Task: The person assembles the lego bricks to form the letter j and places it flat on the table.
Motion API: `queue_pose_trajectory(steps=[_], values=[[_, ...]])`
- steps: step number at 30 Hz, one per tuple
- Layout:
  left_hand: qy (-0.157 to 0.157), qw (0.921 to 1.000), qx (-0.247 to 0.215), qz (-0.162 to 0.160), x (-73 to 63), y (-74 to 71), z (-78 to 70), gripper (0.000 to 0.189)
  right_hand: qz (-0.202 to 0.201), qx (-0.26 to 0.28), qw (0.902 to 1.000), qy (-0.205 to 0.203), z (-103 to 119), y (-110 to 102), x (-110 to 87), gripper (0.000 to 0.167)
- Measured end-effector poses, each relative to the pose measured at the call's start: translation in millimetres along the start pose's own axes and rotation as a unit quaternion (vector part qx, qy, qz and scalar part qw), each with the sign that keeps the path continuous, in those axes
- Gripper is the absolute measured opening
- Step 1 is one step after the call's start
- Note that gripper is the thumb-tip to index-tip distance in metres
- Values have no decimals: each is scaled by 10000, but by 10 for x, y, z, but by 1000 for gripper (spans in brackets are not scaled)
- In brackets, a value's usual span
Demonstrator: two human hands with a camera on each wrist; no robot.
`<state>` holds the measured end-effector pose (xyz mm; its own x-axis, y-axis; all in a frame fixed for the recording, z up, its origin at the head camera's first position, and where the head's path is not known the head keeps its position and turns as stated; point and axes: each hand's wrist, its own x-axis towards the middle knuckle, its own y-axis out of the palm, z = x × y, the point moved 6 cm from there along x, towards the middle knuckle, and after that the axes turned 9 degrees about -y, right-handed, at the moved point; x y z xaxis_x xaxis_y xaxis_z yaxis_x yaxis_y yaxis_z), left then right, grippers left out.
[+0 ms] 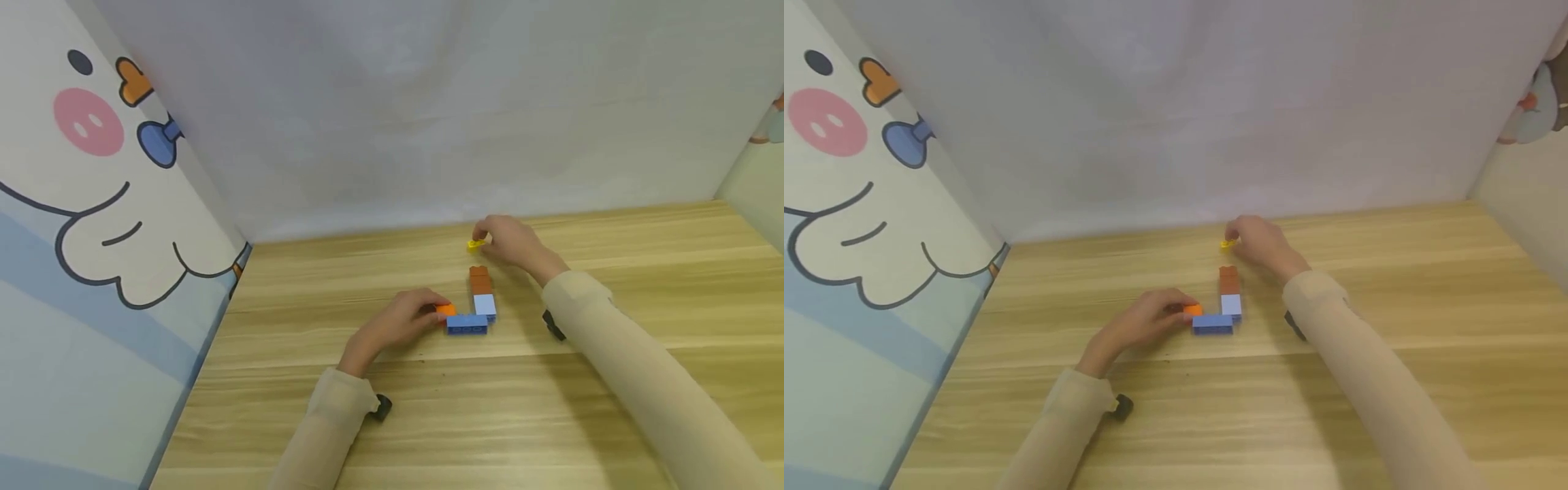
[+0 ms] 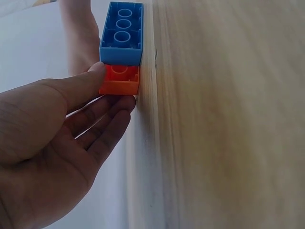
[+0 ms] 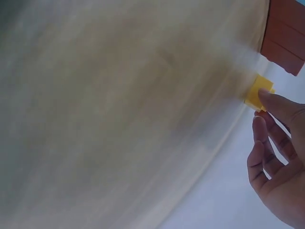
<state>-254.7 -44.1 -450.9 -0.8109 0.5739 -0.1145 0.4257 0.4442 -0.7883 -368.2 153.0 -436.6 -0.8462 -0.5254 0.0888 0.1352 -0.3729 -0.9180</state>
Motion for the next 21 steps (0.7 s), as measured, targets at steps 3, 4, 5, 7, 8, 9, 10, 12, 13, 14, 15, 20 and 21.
queue_pose_trajectory(steps=[3, 4, 5, 7, 8, 9, 10, 12, 13, 14, 15, 20, 21], values=[[-32, 10000, 29, -1, -1, 2, 0, 33, 5, -9, 10000, -15, -14, 24, 14, 22], [-41, 10000, 40, 0, -2, 2, 3, 34, -6, -16, 10000, -21, -17, 30, 18, 21], [-36, 10000, 32, -8, -3, 0, 4, 33, -21, -21, 10000, -37, -18, 35, 22, 20], [-32, 10000, 24, -9, -2, 5, 10, 33, -39, -2, 10000, -66, -22, 44, 16, 20], [-25, 10000, 14, -10, -2, 6, 9, 33, -42, 15, 9999, -91, -21, 45, 7, 20], [-27, 10000, -4, -10, 0, 8, 11, 33, -39, 35, 9999, -115, -19, 44, -4, 20], [-39, 10000, -8, -2, 2, 10, 16, 33, -34, 62, 9999, -142, -13, 41, -13, 20], [-71, 10000, -27, 10, 2, 9, 22, 33, -23, 137, 9996, -229, 9, 25, -39, 21], [-90, 10000, -30, 19, 0, 7, 24, 34, -14, 175, 9994, -283, 25, 16, -51, 21], [-90, 10000, -20, 16, -1, 7, 28, 34, -7, 214, 9992, -352, 40, 9, -62, 21], [-106, 9999, -25, 16, -2, 7, 33, 34, -1, 247, 9988, -422, 53, 4, -74, 20], [-80, 9999, -64, 12, -12, 10, 28, 34, 162, 351, 9973, -620, 84, 27, -125, 15], [-93, 9999, -80, 13, -15, 9, 24, 34, 220, 360, 9971, -632, 86, 41, -132, 15]])
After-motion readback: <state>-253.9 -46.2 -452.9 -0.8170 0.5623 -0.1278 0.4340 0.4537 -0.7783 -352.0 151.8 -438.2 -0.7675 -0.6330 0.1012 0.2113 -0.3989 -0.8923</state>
